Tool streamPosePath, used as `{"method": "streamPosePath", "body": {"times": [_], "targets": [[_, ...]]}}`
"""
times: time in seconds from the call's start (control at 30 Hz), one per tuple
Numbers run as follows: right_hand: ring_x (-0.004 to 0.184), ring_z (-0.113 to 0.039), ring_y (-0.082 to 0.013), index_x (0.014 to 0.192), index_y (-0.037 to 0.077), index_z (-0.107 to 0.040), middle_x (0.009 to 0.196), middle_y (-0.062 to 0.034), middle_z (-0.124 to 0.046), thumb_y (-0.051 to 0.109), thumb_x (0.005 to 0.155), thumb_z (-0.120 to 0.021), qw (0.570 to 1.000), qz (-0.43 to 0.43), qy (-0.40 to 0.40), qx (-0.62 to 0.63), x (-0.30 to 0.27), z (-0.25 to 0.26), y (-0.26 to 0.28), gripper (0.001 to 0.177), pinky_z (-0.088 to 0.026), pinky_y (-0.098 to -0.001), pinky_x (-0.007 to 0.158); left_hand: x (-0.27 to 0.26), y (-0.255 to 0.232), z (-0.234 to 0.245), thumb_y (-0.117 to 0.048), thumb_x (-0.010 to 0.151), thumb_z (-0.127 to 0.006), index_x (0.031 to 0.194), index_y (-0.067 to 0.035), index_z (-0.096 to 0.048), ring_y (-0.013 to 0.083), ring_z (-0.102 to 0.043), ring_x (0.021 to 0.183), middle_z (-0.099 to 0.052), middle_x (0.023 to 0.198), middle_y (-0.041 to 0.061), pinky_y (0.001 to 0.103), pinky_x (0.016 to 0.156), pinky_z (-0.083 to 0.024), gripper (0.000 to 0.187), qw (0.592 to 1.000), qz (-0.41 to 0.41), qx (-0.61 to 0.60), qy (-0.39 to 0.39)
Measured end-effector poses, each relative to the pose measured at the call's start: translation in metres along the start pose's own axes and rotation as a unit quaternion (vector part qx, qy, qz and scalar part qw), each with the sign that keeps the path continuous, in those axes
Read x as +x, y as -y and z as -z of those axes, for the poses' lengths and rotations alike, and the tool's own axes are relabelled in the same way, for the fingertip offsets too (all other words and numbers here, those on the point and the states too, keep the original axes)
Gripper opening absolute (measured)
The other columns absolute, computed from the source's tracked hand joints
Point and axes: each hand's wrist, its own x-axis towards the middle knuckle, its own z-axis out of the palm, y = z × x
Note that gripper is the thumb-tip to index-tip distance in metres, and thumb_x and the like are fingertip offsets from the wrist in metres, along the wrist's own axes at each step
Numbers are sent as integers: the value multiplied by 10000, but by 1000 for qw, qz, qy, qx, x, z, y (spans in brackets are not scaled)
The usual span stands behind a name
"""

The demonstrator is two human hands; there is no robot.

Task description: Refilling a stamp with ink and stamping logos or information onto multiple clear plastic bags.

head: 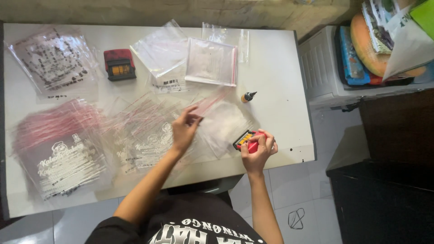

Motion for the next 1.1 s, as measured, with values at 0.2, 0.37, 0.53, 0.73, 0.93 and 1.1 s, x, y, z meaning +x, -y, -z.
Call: {"method": "streamPosePath", "body": {"times": [0.2,0.37,0.53,0.73,0.93,1.1], "targets": [[1116,-580,-209,760,191,-527,1180,-8,-610,225,603,-676,1000,12,11,-2,0,-2,7,219,-207,-483,1072,-10,9,68,-133,881,-806,1277,-189,-679,256,-745,741,-768,865,134,294,674,-539,420,995,90,35,37],[1087,-615,-284,749,155,-547,1140,-90,-614,183,626,-658,986,-15,-15,168,-2,-16,-3,168,-302,-486,1044,-17,49,47,-184,919,-755,1045,-180,-708,189,-760,695,-797,843,62,281,670,-553,135,986,89,31,139],[1124,-594,-296,780,110,-515,1119,-163,-592,136,674,-626,951,-38,-35,303,12,-5,9,156,-320,-462,1074,-17,5,34,-187,876,-777,942,-225,-689,254,-753,945,-795,957,6,374,794,-547,117,977,-47,108,178],[1060,-553,-225,853,126,-434,1156,-174,-579,111,754,-516,850,-155,-47,502,27,5,39,129,-412,-381,972,-29,-30,36,-248,878,-767,893,-224,-680,421,-577,1284,-622,1404,146,534,969,-449,92,948,-162,164,220],[1046,-624,-317,901,143,-428,1230,-222,-610,147,799,-462,708,-223,7,670,42,8,3,108,-540,-401,828,-52,-22,27,-189,871,-764,842,-231,-650,238,-673,978,-665,1110,18,395,860,-493,124,922,-268,203,194],[1045,-645,-399,900,119,-459,1261,-273,-597,162,808,-473,640,-217,97,731,54,-1,-30,102,-578,-467,794,-63,-26,28,-231,925,-718,810,-219,-617,188,-662,804,-646,925,-25,342,790,-514,153,896,-341,218,185]]}}
